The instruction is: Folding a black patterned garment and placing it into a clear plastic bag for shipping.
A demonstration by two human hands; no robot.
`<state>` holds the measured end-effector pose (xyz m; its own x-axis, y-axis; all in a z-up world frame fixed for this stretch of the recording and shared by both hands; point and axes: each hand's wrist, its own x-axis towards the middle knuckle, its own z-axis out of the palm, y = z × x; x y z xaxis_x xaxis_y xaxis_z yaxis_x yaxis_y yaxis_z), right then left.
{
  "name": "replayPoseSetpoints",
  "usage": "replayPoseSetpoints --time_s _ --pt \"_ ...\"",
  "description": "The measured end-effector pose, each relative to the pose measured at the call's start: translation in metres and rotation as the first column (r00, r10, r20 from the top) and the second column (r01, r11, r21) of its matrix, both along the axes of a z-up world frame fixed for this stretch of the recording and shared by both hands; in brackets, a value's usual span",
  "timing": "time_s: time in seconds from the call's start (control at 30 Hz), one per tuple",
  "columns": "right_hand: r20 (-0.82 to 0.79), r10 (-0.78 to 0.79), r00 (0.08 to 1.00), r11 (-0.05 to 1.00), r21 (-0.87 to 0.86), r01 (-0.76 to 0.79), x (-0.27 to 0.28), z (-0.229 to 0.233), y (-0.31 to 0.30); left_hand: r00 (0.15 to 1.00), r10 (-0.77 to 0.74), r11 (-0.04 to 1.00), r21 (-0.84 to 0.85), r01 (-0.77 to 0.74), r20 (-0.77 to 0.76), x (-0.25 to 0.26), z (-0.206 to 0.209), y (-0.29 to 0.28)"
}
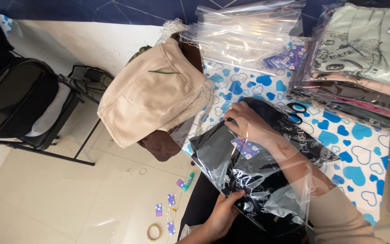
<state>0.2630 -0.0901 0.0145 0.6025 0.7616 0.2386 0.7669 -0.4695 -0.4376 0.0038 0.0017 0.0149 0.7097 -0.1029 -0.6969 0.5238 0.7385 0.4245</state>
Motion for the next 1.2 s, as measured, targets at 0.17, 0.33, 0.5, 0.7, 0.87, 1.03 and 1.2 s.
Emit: replayPoseSetpoints --time_s 0.17,0.33,0.5,0.7,0.87,1.03,1.2 --pt "-0.479 -0.268 0.836 0.958 -0.224 0.179 -0.009 0.027 0.003 0.991 -0.071 0.997 0.01 0.071 0.109 -0.002 -0.002 -0.001" --pt "-0.128 -0.087 0.988 0.996 -0.013 0.086 0.008 -0.033 0.002 0.989 -0.053 0.998 -0.012 0.055 0.139 -0.005 -0.015 -0.002" --pt "-0.069 -0.038 0.997 0.999 0.003 0.038 -0.004 -0.014 -0.001 0.99 -0.041 0.999 -0.026 0.045 0.138 -0.005 -0.013 -0.001" --pt "0.015 -0.024 1.0 0.999 0.037 0.023 -0.002 -0.03 -0.01 0.995 -0.027 0.998 -0.049 0.032 0.099 -0.008 -0.024 -0.001" --pt "-0.273 -0.068 0.96 0.985 0.132 0.108 -0.031 0.001 -0.035 0.99 -0.029 0.999 -0.028 0.033 0.135 -0.01 -0.023 -0.001" --pt "-0.307 -0.201 0.93 0.979 -0.087 0.183 -0.094 0.036 -0.072 0.991 0.059 0.988 -0.147 -0.041 0.124 -0.015 -0.036 -0.004" --pt "0.105 -0.116 0.988 0.967 -0.216 0.136 -0.143 0.019 -0.114 0.977 0.103 0.969 -0.24 -0.057 0.187 -0.015 -0.03 -0.006"
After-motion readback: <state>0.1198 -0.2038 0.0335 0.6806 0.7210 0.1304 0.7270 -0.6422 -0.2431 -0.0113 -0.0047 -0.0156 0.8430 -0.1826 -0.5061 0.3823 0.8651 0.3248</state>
